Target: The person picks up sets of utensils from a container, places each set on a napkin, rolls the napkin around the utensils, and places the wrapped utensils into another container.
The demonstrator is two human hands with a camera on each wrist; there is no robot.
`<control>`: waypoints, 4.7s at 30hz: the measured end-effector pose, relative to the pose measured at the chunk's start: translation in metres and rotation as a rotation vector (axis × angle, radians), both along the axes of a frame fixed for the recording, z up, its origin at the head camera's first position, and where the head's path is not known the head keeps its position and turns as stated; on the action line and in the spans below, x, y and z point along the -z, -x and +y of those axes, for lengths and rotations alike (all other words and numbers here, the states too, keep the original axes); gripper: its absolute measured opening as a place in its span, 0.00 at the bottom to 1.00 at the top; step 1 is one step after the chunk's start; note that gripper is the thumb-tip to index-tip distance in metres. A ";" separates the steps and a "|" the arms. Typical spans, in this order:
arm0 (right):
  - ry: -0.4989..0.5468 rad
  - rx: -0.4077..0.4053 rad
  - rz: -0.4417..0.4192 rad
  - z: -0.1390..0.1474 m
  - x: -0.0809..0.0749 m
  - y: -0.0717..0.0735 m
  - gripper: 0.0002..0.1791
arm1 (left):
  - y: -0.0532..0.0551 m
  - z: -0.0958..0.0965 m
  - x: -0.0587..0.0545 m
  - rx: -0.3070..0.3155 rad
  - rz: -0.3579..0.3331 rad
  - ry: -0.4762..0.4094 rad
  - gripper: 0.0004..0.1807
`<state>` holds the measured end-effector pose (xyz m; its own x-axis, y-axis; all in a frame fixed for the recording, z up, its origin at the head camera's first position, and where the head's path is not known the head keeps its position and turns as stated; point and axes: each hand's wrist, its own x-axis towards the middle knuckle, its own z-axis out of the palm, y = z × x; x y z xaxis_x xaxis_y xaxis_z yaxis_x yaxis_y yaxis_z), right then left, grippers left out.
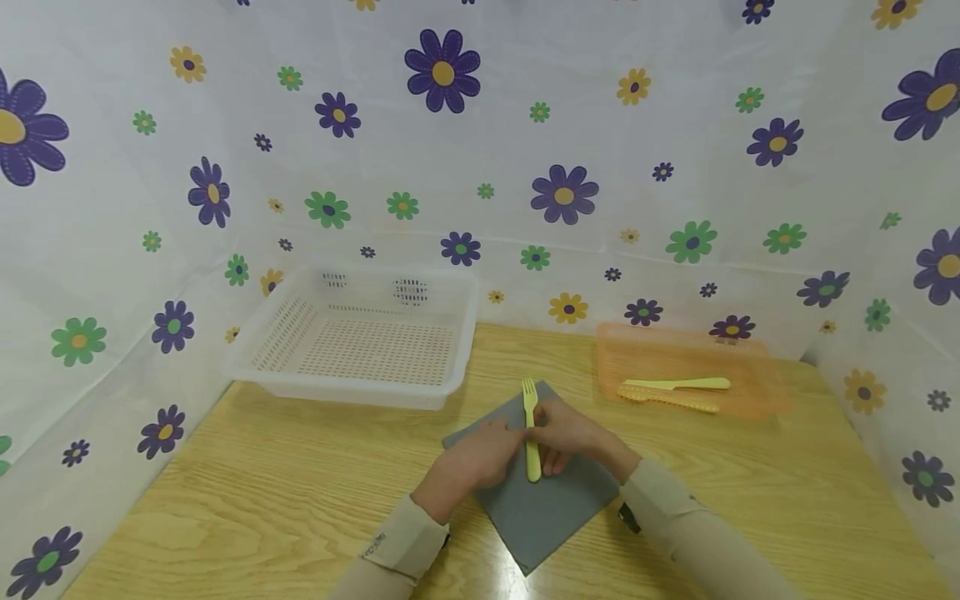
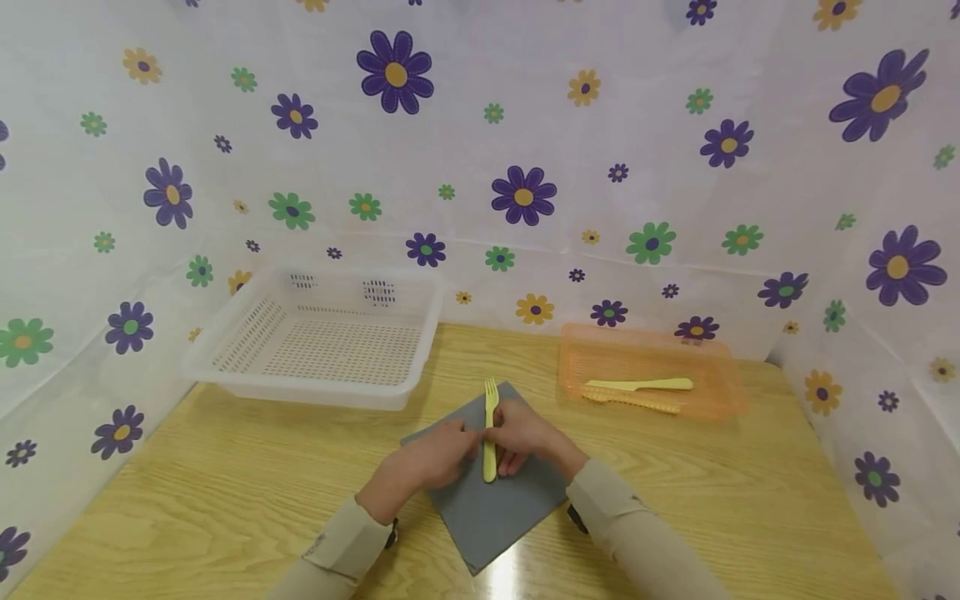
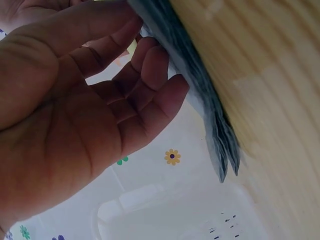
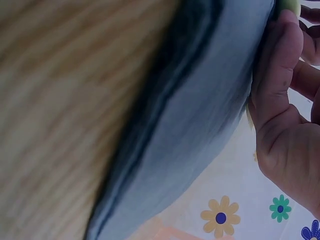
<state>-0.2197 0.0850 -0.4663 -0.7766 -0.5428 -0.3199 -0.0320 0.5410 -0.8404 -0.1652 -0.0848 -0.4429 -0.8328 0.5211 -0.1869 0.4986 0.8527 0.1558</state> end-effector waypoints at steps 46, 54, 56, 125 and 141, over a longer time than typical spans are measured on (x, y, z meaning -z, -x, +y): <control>-0.212 -0.064 0.174 -0.003 0.000 -0.001 0.27 | -0.001 -0.001 0.000 -0.046 0.015 0.005 0.07; -0.390 -0.071 0.267 -0.014 -0.007 -0.004 0.27 | 0.000 -0.001 0.003 -0.033 0.053 0.017 0.05; -0.432 -0.072 0.285 -0.017 -0.007 -0.005 0.27 | 0.000 0.000 0.002 -0.033 0.055 0.021 0.07; -0.336 -0.148 0.340 0.027 -0.009 -0.023 0.09 | 0.002 0.000 0.003 -0.016 0.025 0.034 0.16; -0.312 -0.171 0.424 0.033 -0.009 -0.037 0.08 | 0.002 0.002 0.000 -0.025 0.008 0.037 0.21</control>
<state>-0.1823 0.1184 -0.4574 -0.7816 -0.6020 -0.1637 -0.4421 0.7196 -0.5354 -0.1672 -0.0830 -0.4428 -0.8469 0.4933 -0.1984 0.4785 0.8698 0.1202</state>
